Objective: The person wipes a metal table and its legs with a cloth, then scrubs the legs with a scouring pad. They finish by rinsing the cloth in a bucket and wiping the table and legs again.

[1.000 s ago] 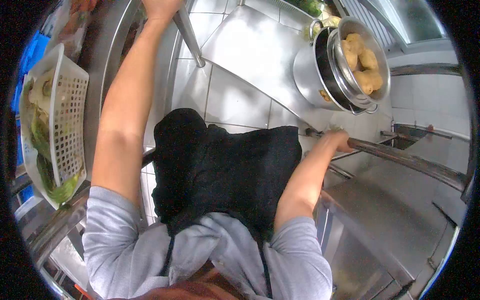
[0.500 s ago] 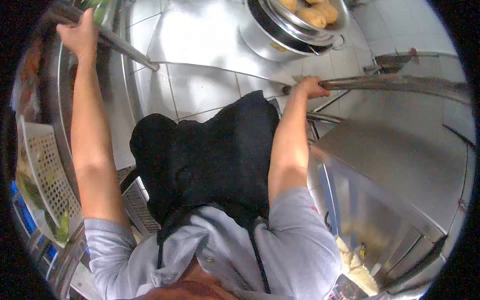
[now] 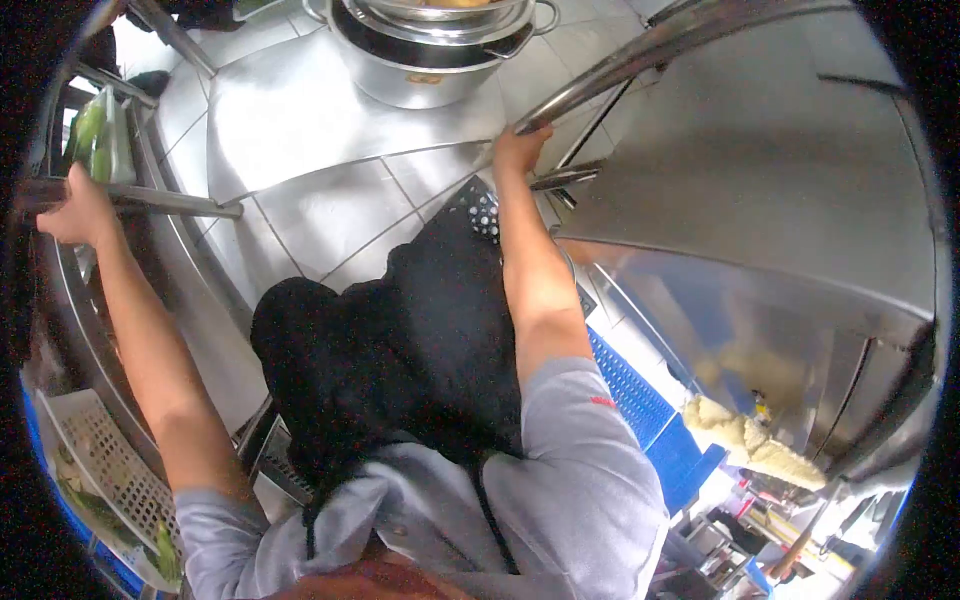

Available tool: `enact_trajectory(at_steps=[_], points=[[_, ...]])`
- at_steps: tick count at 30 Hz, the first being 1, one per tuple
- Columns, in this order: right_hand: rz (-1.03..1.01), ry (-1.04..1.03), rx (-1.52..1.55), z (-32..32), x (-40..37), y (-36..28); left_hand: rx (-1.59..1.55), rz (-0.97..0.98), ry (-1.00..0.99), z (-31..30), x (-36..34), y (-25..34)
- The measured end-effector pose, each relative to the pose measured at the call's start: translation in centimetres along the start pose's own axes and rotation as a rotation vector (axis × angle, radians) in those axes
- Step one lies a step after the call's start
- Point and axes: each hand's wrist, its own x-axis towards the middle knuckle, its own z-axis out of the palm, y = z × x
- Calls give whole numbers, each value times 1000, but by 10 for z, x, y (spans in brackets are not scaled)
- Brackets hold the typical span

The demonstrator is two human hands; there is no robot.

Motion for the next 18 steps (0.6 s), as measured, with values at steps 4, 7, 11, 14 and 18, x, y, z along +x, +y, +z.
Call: enact_trajectory(at_steps=[4,7,11,14,18], points=[[-172,-107,-225,-30,-46,-18,37,-19,10,0,-3,5],[-153,-598,-450,-46,-69,-11,42,-43,-4,-3,-6,7],[-240,-1159,-530,-86,-109,-57,66,-32,5,-1,-5,6],[-390,-1260,-605,-108,-131,-90,40,-70,-22,-3,-10,12],[-643,-1334,-669,-99,-141,-117,53,26,37,-9,-15,25]])
